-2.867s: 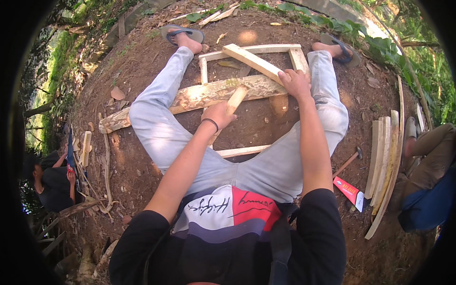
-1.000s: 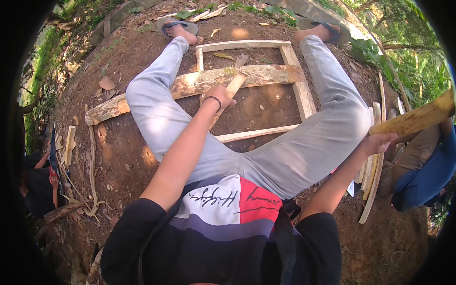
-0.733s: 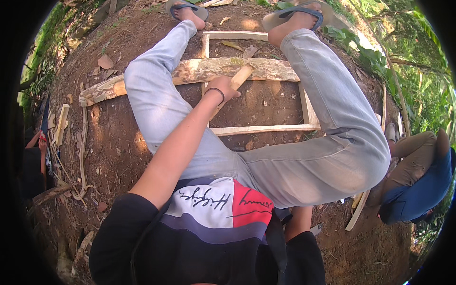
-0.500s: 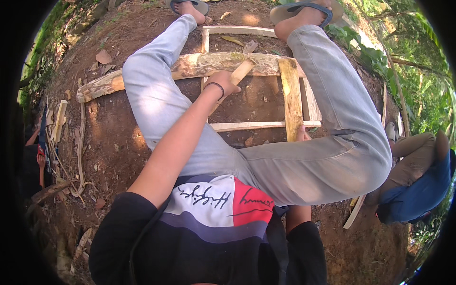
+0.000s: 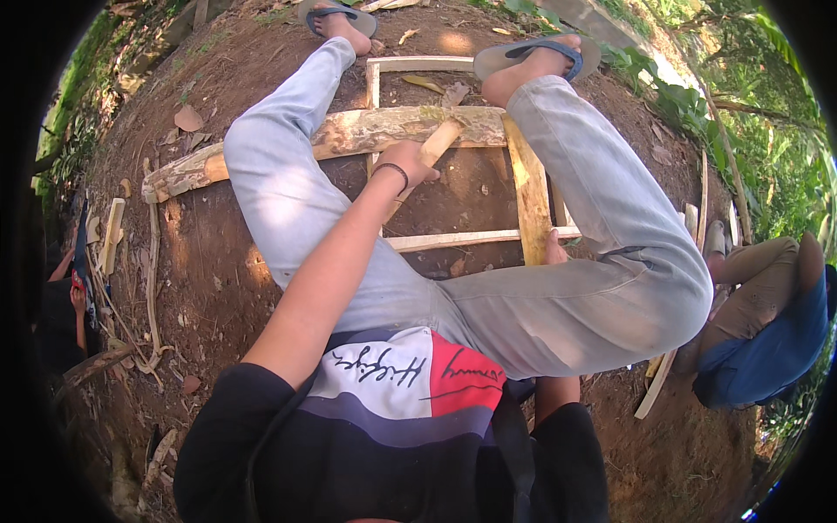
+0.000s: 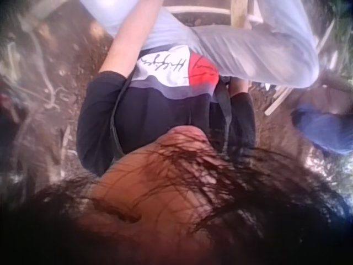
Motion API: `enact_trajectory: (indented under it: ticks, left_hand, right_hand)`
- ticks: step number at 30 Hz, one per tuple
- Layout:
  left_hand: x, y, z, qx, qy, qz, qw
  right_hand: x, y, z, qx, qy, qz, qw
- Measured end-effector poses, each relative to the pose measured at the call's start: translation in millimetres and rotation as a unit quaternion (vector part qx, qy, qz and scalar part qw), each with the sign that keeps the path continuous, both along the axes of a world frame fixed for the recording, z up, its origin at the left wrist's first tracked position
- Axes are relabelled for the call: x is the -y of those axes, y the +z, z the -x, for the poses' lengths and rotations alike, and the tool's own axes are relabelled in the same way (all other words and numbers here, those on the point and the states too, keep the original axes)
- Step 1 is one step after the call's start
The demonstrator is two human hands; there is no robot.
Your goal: The person constructs a wooden frame by positioning wood pieces together and hammering nails to secure them.
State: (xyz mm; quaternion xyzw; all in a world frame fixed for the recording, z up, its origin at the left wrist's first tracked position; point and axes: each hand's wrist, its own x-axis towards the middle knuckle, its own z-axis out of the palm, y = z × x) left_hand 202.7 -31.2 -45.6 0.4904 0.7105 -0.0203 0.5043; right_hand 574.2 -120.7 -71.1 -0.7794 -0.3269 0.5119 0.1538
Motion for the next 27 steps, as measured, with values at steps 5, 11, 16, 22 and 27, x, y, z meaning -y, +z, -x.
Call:
enact_trajectory:
  ticks: [5, 11, 16, 22, 27]
  left_hand:
    - [1, -2, 0, -0.009, 0.021, -0.017, 1.0]
    - [2, -8, 0, 0.006, 0.024, -0.005, 1.0]
    - [1, 0, -3, -0.023, 0.01, 0.0, 1.0]
    - [3, -2, 0, -0.005, 0.017, -0.008, 1.0]
    - [1, -2, 0, -0.007, 0.015, 0.0, 1.0]
  right_hand:
    - [-21, 19, 6, 0.06, 0.051, -0.124, 0.989]
    - [-52, 28, 28, 0.31, 0.212, -0.105, 0.921]
    - [-55, 60, 46, 0.377, 0.325, -0.174, 0.85]
    - [-62, 28, 48, 0.352, 0.372, -0.263, 0.818]
    - [-66, 27, 57, 0.353, 0.373, -0.238, 0.824]
